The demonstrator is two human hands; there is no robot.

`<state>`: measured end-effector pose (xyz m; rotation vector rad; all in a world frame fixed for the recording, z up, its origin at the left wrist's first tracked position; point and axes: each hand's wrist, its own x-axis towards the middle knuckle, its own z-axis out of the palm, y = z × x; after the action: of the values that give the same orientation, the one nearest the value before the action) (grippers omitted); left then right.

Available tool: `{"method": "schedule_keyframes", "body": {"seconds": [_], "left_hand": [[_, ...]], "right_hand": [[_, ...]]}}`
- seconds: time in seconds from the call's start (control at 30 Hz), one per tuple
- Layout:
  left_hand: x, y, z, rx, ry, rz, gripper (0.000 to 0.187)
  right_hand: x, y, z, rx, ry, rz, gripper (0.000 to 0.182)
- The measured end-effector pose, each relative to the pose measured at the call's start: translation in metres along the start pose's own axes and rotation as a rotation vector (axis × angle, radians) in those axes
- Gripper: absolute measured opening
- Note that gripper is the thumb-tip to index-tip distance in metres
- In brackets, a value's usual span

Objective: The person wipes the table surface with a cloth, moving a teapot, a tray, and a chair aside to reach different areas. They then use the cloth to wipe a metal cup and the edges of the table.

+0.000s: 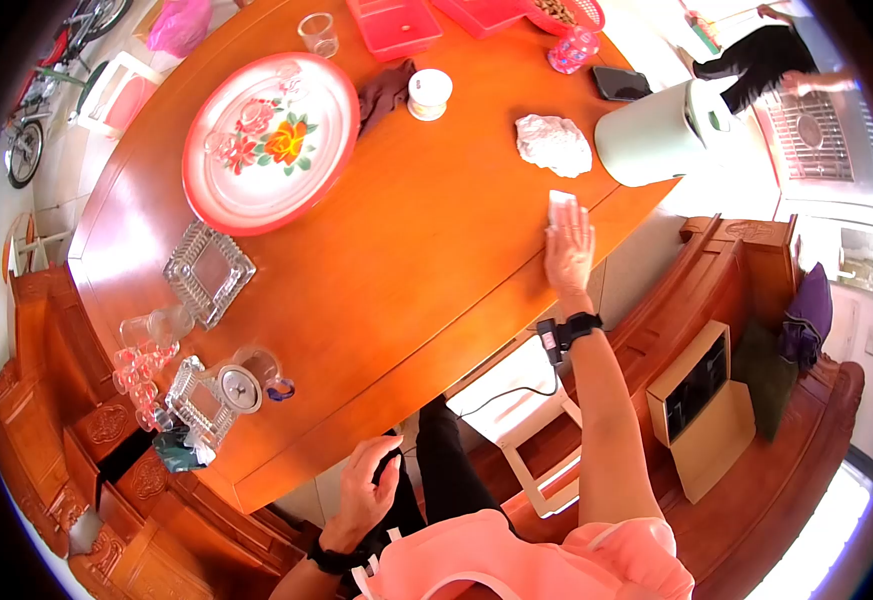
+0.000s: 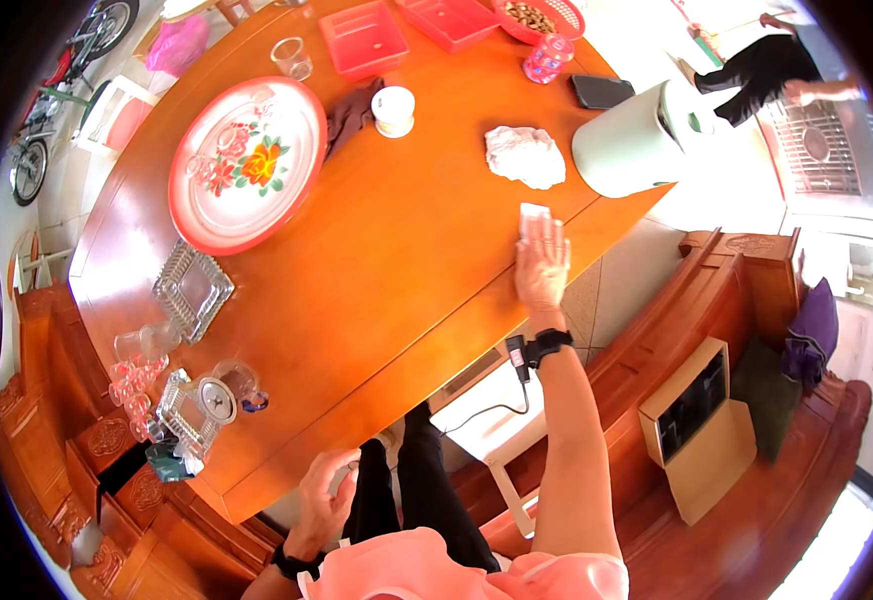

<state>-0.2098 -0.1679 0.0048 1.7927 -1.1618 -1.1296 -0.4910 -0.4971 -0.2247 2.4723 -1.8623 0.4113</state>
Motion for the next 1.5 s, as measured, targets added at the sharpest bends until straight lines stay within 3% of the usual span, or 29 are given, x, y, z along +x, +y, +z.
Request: {"method": "schedule_keyframes", "body": {"seconds": [0.1,0.3,0.37,0.5,0.57,0.77,0.97,1.0,1.07,1.1,1.17,1.23,1.37,1.5], "left_hand": [[0.005,0.003,0.004,0.025,-0.011,0.010,0.028],[0.007,0.002,0.009,0.044,-0.038,0.019,0.029],[0.007,0.000,0.013,0.035,-0.044,0.021,0.029],[0.006,0.004,0.016,0.026,-0.047,0.022,0.028],[0.008,0.009,0.017,0.024,-0.049,0.030,0.027],[0.004,0.018,0.010,0.017,-0.052,0.032,0.026],[-0.011,0.012,0.000,-0.013,-0.034,0.067,0.028],[-0.014,0.010,-0.002,-0.013,-0.033,0.071,0.028],[-0.022,0.004,-0.007,-0.007,-0.026,0.081,0.028],[-0.026,0.001,-0.011,-0.002,-0.020,0.087,0.028],[-0.034,-0.003,-0.017,-0.002,0.001,0.078,0.028],[-0.040,-0.006,-0.023,-0.016,0.028,0.054,0.029],[-0.050,-0.011,-0.032,-0.001,0.094,0.047,0.028],[-0.054,-0.015,-0.034,-0.018,0.140,0.022,0.028]], "right_hand": [[0.011,-0.007,-0.004,0.044,0.003,0.055,0.048],[0.031,0.063,0.003,-0.053,0.094,0.404,0.048],[0.026,0.102,0.012,0.068,0.148,0.407,0.046],[0.012,0.110,0.006,0.238,0.152,0.358,0.045],[-0.001,0.104,0.006,0.140,0.122,0.232,0.044],[-0.062,-0.007,-0.026,0.040,-0.101,-0.005,0.051],[-0.132,-0.130,-0.043,0.239,-0.202,-0.235,0.054],[-0.144,-0.149,-0.046,-0.222,-0.196,-0.473,0.052],[-0.164,-0.192,-0.053,-0.162,-0.271,-0.627,0.050],[-0.171,-0.213,-0.059,0.363,-0.357,-0.531,0.050],[-0.177,-0.241,-0.068,0.365,-0.356,-0.676,0.056],[-0.177,-0.248,-0.058,0.278,-0.360,-0.784,0.051],[-0.113,-0.227,-0.027,0.105,-0.272,-0.682,0.053],[-0.015,-0.195,0.010,0.027,-0.117,-0.351,0.055]]}}
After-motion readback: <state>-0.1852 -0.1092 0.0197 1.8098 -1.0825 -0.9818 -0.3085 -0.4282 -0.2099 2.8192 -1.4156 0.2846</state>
